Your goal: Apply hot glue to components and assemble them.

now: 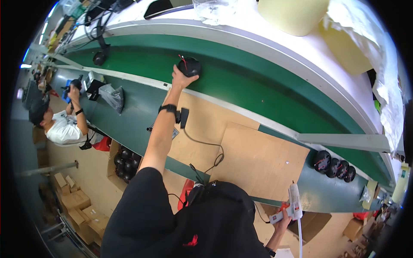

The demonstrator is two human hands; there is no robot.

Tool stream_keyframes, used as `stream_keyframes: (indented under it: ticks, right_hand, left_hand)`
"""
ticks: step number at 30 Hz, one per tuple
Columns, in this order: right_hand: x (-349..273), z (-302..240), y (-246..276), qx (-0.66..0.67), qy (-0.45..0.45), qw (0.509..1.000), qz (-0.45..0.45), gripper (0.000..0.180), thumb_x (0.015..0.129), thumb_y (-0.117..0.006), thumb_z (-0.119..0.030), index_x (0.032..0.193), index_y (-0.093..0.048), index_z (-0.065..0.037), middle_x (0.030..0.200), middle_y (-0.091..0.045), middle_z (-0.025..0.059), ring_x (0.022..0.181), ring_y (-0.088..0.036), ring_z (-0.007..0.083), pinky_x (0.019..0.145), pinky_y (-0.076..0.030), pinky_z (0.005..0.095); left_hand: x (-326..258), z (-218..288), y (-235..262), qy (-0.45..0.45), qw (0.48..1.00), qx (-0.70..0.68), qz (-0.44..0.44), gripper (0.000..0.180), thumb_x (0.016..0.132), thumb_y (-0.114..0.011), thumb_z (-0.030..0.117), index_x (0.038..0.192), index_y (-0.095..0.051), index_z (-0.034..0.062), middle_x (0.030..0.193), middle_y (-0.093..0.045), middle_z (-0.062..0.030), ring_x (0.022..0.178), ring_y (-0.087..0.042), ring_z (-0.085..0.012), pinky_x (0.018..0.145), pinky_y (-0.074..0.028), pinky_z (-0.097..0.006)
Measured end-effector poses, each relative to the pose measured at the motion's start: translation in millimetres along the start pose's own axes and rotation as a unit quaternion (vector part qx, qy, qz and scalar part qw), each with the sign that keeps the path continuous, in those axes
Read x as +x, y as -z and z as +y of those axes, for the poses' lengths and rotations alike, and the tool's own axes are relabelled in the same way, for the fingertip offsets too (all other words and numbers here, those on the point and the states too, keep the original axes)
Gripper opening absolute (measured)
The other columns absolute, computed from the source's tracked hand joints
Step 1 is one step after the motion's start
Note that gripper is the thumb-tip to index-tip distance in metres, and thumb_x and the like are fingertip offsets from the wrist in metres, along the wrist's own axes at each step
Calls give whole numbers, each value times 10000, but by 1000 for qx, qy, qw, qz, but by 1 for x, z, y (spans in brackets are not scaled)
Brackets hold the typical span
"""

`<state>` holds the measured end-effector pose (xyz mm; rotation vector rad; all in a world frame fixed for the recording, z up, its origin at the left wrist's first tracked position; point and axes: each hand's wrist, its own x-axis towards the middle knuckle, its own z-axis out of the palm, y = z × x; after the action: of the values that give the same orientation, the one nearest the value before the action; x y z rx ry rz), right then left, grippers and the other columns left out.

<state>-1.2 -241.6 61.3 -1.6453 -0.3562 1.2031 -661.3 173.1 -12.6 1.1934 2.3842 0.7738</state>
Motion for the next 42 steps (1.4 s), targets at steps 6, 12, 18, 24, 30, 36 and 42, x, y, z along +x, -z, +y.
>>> stream_keyframes:
  ticks: [6,12,18,24,30,36,42]
  right_hand:
    - [-37,-29,-58,-71,-9,997,-27,314,938,-623,-100,1234,-549,-27,1179,-657,117,728,-608,140,637,-514,281]
    - [-39,-27,-71,-97,3,995,-2,291,918,-616,-64,1199,-569,-7,1131,-669,117,702,-584,111,581,-482,251]
    - [-18,-26,-97,-98,14,995,-24,193,897,-622,-32,1089,-616,-17,1085,-678,117,620,-557,104,542,-450,235]
    - [-24,-27,-117,-97,23,991,-92,240,891,-630,-15,1129,-599,-9,1033,-680,114,617,-552,121,555,-450,254]
    - [-42,-16,-119,-119,23,984,-131,226,921,-629,-47,1144,-608,-16,1059,-684,104,746,-622,139,572,-494,270]
    - [-55,-21,-140,-199,38,947,-251,236,930,-640,-96,1146,-628,-3,995,-706,94,906,-665,145,563,-517,266]
    - [-62,-36,-150,-230,12,941,-250,245,931,-652,-122,1146,-631,-5,972,-715,84,863,-666,136,542,-501,253]
  left_hand:
    - [24,31,-20,106,991,48,59,1357,508,-897,566,1505,-126,62,1373,-383,-303,1262,-449,-493,989,-459,-534]
    - [-31,39,-6,-160,982,20,-100,1243,492,-917,488,1466,-269,69,1356,-429,-244,1247,-485,-408,1016,-451,-470]
    - [-193,76,7,-429,757,-130,-475,1163,500,-918,286,1472,-313,84,1427,-399,-184,1321,-417,-377,1068,-418,-452]
    - [-285,70,-19,-501,682,4,-533,1136,534,-889,276,1501,-301,168,1488,-325,-175,1363,-367,-392,1077,-427,-463]
    - [-306,49,-4,-499,758,-55,-417,909,638,-849,278,1416,-422,83,1406,-411,-169,1305,-412,-374,1069,-418,-427]
    - [-337,47,-4,-468,809,-12,-356,375,780,-736,251,1100,-633,85,1021,-609,-80,1007,-581,-276,846,-511,-397]
    - [-342,39,-6,-457,834,-84,-297,112,783,-716,108,868,-672,51,854,-650,-65,832,-615,-243,692,-528,-369]
